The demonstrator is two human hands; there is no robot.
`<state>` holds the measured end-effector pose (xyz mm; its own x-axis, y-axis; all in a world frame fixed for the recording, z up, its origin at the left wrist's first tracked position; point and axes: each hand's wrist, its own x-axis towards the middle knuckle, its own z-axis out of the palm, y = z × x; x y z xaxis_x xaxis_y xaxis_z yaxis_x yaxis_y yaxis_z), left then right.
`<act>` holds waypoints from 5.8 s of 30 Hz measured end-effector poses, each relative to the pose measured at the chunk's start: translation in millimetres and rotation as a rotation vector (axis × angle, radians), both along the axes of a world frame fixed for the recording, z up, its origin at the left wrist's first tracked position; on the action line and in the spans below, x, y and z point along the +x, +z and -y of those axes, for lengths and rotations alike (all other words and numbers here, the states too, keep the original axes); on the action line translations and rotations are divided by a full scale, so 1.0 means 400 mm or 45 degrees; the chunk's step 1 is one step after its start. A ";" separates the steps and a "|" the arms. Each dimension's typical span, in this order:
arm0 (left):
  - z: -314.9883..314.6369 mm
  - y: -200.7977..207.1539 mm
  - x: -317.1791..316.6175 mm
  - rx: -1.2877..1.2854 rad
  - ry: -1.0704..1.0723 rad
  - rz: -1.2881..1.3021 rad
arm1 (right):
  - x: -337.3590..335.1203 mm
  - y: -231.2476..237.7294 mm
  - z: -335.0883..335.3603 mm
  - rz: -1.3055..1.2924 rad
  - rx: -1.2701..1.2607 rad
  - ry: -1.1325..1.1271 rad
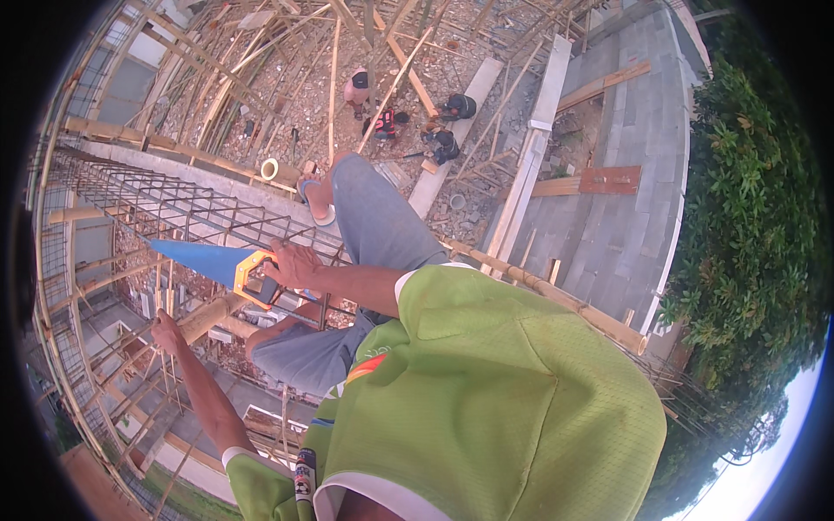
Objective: The person uses a hand saw to cut a bamboo pole while standing on scaffolding at a construction site. The person holds the bamboo with one hand and saws with the other, producing cut pieces that fall away.
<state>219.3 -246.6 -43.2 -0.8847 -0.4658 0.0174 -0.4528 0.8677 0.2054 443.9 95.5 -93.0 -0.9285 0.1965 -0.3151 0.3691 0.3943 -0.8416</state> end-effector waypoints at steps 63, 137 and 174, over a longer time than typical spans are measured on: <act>-0.026 0.065 0.072 0.263 -0.131 -0.295 | 0.001 -0.010 0.029 -0.081 0.140 0.055; 0.185 -0.097 -0.057 0.074 -0.604 0.393 | 0.025 -0.014 -0.001 -0.052 0.045 -0.059; 0.155 -0.068 -0.001 -0.014 -0.533 0.289 | 0.025 -0.002 -0.009 0.035 -0.015 -0.015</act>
<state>218.8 -308.7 -70.3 -0.9783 -0.0697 -0.1952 -0.0964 0.9867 0.1311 453.9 99.0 -93.9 -0.9169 0.2038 -0.3431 0.3971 0.3801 -0.8354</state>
